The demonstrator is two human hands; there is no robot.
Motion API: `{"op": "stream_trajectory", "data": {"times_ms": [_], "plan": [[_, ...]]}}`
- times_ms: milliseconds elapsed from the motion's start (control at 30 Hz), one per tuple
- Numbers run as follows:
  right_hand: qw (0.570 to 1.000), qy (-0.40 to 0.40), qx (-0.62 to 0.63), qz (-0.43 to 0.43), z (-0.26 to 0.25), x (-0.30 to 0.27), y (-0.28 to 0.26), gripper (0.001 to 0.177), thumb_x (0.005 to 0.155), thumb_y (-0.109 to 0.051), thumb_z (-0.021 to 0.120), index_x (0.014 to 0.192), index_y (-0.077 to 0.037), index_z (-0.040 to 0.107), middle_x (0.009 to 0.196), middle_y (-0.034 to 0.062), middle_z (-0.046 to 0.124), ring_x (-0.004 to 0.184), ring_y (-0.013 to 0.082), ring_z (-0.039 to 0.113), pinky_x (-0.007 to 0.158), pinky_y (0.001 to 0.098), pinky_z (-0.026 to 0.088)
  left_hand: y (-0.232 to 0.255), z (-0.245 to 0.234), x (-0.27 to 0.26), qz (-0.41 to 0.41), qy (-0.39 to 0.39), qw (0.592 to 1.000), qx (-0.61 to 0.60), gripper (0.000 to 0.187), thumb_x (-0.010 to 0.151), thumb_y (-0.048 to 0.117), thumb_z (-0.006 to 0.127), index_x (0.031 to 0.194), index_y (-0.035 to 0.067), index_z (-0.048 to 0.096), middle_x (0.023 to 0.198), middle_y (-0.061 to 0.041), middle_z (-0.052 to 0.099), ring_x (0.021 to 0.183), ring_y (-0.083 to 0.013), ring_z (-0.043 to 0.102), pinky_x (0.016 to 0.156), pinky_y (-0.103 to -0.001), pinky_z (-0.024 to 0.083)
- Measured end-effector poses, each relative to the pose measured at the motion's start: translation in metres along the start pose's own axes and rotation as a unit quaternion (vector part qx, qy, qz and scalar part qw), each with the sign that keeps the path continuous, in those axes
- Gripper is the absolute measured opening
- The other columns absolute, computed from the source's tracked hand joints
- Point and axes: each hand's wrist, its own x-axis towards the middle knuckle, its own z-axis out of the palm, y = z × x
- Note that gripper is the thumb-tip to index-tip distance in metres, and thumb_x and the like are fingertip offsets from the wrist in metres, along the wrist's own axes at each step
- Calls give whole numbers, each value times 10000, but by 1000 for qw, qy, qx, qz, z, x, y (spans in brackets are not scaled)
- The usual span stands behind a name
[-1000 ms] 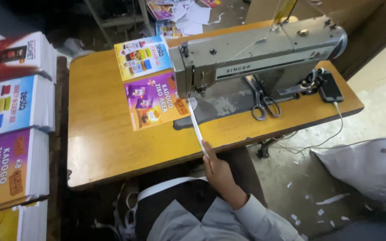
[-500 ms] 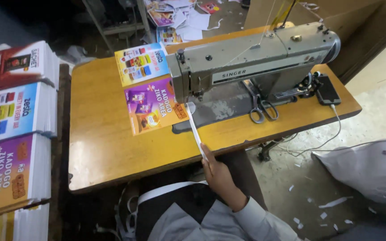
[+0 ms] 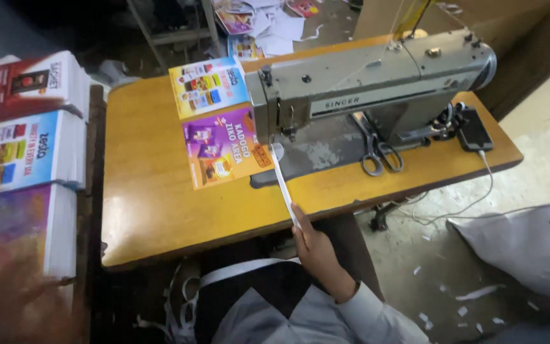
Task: The person uses a sewing machine to stitch a white ribbon onto the edge of various printed paper sheets. They repeatedly pick up sheets from a stack, align them with the ribbon under the needle, and sew them. The person also briefly handles a smartphone during the process.
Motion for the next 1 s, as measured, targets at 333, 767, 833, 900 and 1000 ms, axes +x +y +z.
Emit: {"op": "stream_trajectory", "data": {"times_ms": [333,767,833,900,1000], "plan": [[999,-31,-2,34,18,5,34,617,1091,-388,407,1704,-394,336,972,353,770,879,581,730,782,681,525,326,178,53,137,-232,962,31,376,863,391,769,1129,138,689,1030,-82,697,924,-287,750,695,-396,666],[996,-14,69,49,27,-3,44,648,1099,-233,495,1720,-147,333,962,189,820,870,423,792,806,570,615,409,196,57,50,-281,953,-97,318,866,295,747,997,32,623,957,-149,567,815,-389,706,512,-535,621],[966,69,245,-41,36,-5,50,487,1140,-72,496,1626,-30,483,1585,223,579,1473,397,514,1234,609,380,406,185,59,80,-219,966,-110,206,879,219,684,909,16,706,893,-142,602,777,-402,722,522,-553,614],[967,58,244,-35,26,-3,39,457,1152,-94,493,1602,-13,507,1598,233,556,1499,408,483,1256,600,348,392,181,63,124,-194,966,-115,172,896,212,685,887,50,742,907,-121,627,825,-383,729,578,-515,616],[969,38,245,-10,24,-8,39,475,1174,-225,450,1595,-17,518,1621,240,522,1532,444,435,1277,607,305,365,187,64,207,-160,956,-134,132,916,217,714,908,118,801,1043,-120,651,1033,-377,685,836,-497,556]]}}
